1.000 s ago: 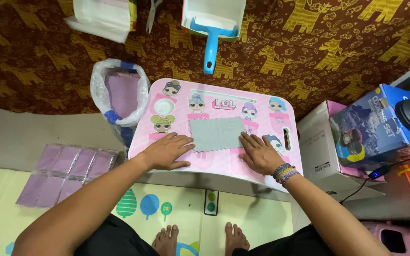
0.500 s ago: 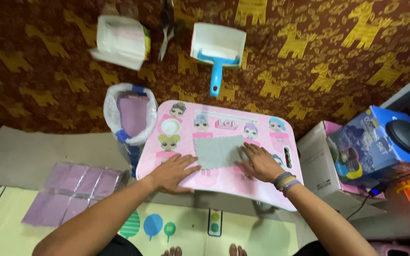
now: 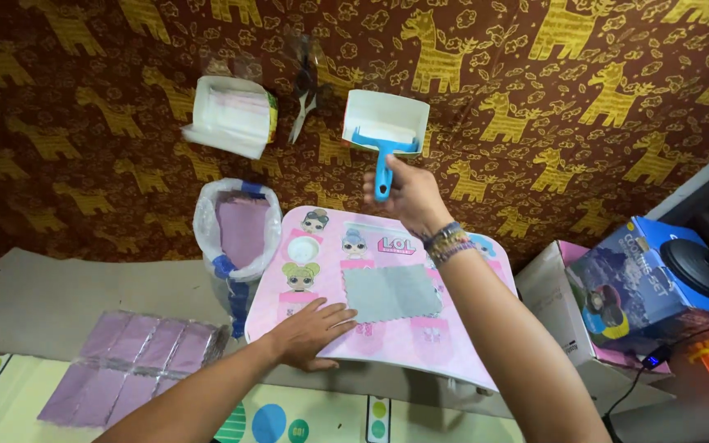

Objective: Using a lint roller to remove purple dust or debris from small fabric pieces.

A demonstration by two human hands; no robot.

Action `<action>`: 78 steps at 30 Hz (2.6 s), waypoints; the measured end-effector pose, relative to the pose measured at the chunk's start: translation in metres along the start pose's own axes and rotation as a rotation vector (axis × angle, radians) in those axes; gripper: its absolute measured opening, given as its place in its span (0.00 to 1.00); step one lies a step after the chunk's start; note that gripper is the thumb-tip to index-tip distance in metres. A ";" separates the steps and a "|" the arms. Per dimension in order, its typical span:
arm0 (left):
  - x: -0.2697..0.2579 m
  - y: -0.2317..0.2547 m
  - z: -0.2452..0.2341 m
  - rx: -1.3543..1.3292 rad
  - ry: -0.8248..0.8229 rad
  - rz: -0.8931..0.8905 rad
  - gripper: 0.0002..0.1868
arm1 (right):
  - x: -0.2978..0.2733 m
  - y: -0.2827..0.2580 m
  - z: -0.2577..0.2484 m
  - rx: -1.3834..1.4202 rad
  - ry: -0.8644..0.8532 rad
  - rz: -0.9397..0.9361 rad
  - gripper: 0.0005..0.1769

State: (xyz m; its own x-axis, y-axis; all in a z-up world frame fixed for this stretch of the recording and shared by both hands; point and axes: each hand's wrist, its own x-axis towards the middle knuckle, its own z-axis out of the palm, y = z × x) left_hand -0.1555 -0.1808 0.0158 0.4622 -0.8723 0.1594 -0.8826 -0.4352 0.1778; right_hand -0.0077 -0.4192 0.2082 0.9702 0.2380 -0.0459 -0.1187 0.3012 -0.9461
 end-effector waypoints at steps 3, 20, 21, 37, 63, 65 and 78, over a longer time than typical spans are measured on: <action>-0.001 -0.002 0.006 0.003 0.017 0.050 0.44 | 0.009 0.003 0.002 0.095 -0.023 -0.098 0.21; -0.002 0.003 0.004 -0.079 -0.001 0.081 0.42 | -0.215 0.112 -0.044 -0.495 0.458 -0.174 0.27; -0.002 0.004 0.007 -0.070 0.002 0.093 0.42 | -0.225 0.124 -0.044 -0.521 0.510 -0.073 0.25; 0.001 0.006 0.003 -0.075 -0.014 0.073 0.42 | -0.169 0.153 -0.047 -1.058 0.447 -0.089 0.20; 0.002 0.003 0.011 -0.052 0.030 0.088 0.39 | -0.178 0.103 -0.028 -1.421 0.400 0.121 0.20; 0.003 0.004 0.008 -0.055 0.027 0.084 0.39 | -0.159 0.113 -0.042 -1.417 0.382 0.071 0.20; 0.003 0.005 0.007 -0.090 0.003 0.056 0.40 | -0.118 0.144 -0.064 -1.327 0.367 -0.122 0.23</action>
State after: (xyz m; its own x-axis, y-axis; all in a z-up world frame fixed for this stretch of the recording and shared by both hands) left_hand -0.1589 -0.1872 0.0099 0.4125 -0.8941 0.1745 -0.8960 -0.3637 0.2547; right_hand -0.1261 -0.4631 0.0571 0.9839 -0.0429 0.1734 0.0574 -0.8434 -0.5342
